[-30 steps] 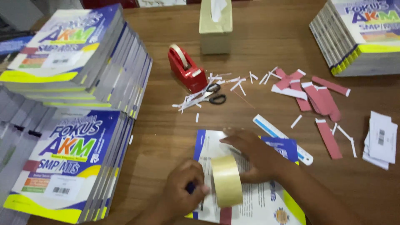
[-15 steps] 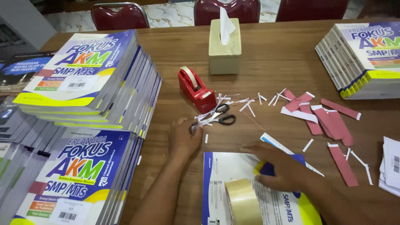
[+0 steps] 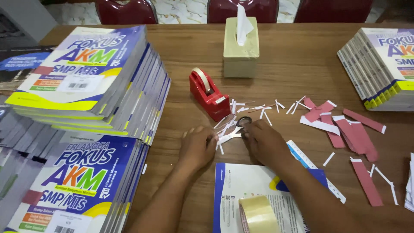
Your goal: Cutting labels and paper strips to apply identification tags to library books using tape and scissors.
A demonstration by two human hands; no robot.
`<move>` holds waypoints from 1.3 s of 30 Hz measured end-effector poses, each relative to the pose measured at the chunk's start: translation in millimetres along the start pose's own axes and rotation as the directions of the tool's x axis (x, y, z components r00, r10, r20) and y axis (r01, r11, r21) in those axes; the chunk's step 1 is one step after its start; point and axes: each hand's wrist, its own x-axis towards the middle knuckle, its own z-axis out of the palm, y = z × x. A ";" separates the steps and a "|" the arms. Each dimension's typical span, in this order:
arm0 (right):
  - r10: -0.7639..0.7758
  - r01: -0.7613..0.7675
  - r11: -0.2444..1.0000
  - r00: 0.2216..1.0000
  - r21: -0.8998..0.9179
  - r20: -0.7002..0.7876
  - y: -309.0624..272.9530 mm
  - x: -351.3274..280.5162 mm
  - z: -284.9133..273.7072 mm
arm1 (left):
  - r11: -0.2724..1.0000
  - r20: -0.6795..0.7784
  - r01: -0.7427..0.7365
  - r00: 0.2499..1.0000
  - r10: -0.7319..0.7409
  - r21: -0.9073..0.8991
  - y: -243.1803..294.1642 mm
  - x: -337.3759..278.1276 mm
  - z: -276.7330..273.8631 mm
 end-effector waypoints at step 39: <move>-0.131 0.114 0.990 0.964 -0.087 -0.229 19.2 -25.7 -22.3 | 0.215 -0.045 0.026 0.946 -0.320 -0.976 16.3 10.3 19.3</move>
